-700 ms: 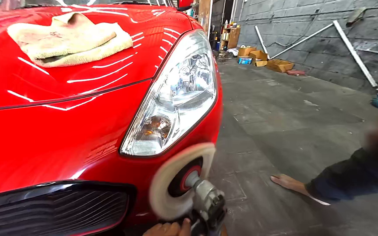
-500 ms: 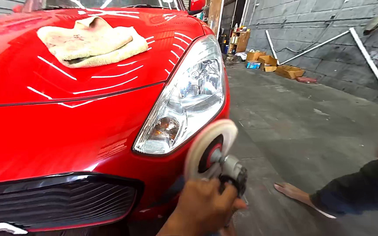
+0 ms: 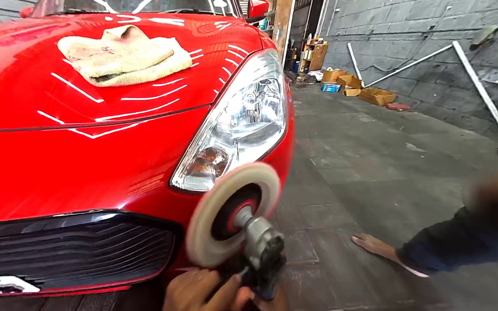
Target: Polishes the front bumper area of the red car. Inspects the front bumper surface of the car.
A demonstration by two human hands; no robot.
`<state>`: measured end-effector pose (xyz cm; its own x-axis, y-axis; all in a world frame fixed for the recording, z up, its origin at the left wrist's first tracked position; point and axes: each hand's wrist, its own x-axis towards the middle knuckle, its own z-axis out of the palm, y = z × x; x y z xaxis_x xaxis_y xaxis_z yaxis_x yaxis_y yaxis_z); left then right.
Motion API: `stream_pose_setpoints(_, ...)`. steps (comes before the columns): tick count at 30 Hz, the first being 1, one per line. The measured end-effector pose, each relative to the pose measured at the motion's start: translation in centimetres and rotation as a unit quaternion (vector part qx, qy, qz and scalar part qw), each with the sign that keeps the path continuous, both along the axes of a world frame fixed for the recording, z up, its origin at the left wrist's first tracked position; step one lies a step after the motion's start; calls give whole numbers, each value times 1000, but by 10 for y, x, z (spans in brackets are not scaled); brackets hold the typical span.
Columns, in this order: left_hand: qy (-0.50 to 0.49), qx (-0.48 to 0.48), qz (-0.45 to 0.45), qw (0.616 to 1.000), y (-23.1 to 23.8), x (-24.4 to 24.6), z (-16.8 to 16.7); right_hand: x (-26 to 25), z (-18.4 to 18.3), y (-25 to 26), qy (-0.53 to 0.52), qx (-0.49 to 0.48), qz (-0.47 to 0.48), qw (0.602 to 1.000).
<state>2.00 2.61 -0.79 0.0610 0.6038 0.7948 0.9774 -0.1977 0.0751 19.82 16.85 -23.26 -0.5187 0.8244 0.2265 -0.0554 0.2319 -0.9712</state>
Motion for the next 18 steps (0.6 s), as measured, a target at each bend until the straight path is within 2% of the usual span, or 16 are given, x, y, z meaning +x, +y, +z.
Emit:
stream_pose_setpoints(3, -39, 31, -19, 999, -35, -21, -21, -7, 15, 7, -33, 64, 20, 997)
stream_pose_setpoints(6, -38, 52, -19, 998, -26, -26, -6, -14, 25, 11, -10, 65, 9, 998)
stream_pose_setpoints(9, 4, 66, -17, 998, 28, -9, 34, -6, 29, 13, 46, -1, -15, 999)
stream_pose_setpoints(13, 69, 10, -10, 998, 124, 30, 89, 7, 34, 45, 163, -128, 16, 978)
stream_pose_setpoints(15, 67, -60, -25, 996, 156, 45, 109, 12, 37, 59, 189, -176, 39, 965)
stream_pose_setpoints(18, 78, -183, -52, 979, 175, 53, 128, 14, 38, 60, 200, -224, 54, 952)
